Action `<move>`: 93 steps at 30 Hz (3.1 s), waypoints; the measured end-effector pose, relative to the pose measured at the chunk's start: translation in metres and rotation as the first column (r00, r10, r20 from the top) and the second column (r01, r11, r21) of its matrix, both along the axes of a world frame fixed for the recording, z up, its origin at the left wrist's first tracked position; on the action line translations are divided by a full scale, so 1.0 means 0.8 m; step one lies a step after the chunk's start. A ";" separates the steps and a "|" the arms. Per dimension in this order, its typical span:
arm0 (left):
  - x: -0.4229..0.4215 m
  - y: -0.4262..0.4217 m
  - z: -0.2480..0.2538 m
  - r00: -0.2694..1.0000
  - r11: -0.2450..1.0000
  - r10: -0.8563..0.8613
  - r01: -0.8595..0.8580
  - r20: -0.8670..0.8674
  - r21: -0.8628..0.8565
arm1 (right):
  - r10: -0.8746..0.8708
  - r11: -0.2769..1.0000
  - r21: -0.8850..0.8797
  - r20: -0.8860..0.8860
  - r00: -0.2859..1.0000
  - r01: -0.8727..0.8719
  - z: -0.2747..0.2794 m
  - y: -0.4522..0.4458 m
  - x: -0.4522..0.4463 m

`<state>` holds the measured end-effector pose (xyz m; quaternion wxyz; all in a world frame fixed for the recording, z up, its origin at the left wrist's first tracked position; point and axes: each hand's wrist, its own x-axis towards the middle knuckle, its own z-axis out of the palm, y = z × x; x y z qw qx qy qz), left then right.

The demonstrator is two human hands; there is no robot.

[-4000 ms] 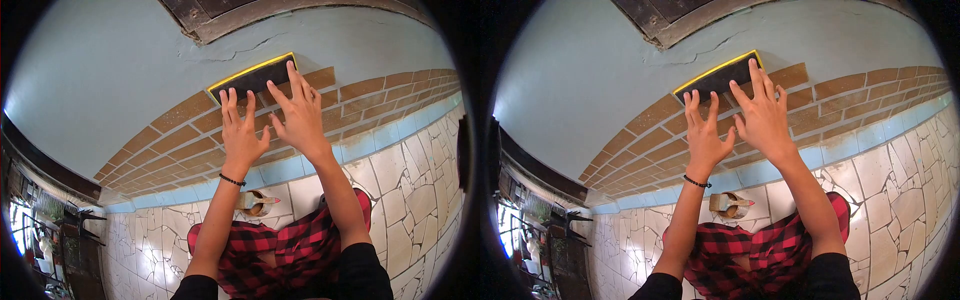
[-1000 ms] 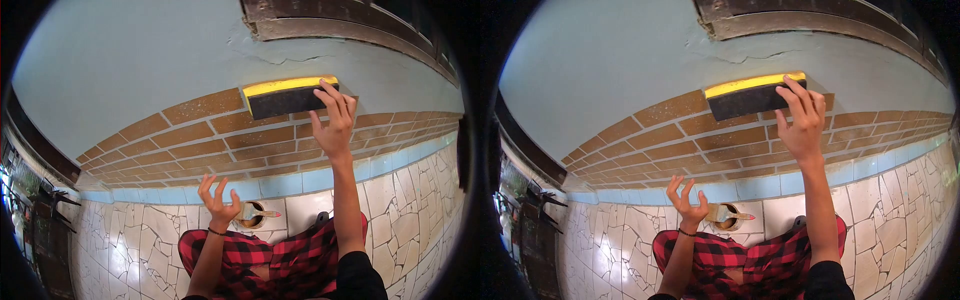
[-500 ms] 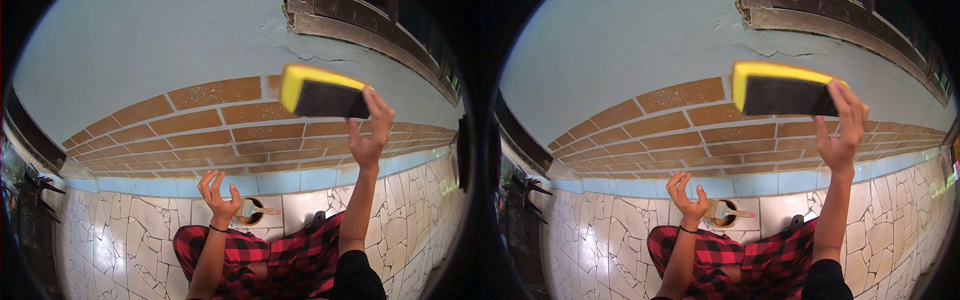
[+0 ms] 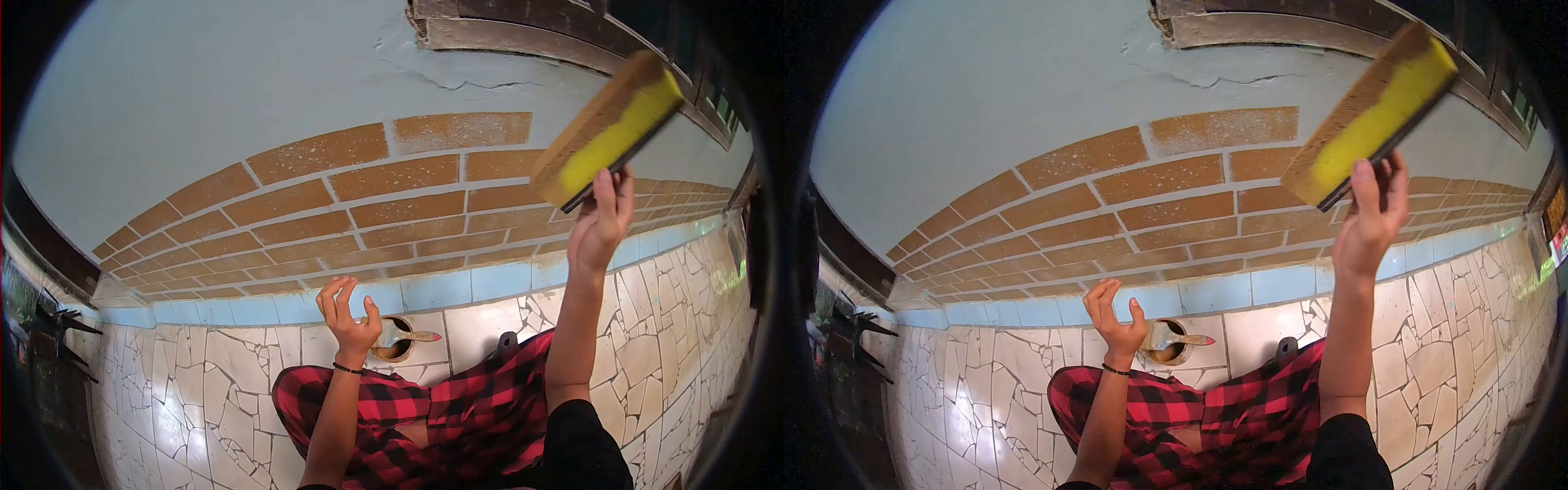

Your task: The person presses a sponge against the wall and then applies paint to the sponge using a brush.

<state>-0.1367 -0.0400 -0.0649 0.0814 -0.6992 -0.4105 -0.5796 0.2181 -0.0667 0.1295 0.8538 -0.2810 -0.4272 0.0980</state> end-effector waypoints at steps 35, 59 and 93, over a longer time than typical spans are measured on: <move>-0.111 -0.046 -0.041 -0.300 0.686 0.160 0.719 0.941 0.113 | 0.478 0.739 -0.636 0.728 0.491 0.224 -0.269 -0.013 -0.147; -0.100 -0.042 -0.028 -0.283 0.775 0.312 0.628 0.907 -0.071 | 0.649 0.727 -0.658 0.565 0.509 -0.196 -0.256 -0.030 -0.181; -0.066 -0.017 -0.101 -0.153 0.564 0.511 0.802 0.846 -0.195 | 0.718 0.634 -0.759 0.507 0.477 -0.149 -0.325 -0.005 -0.198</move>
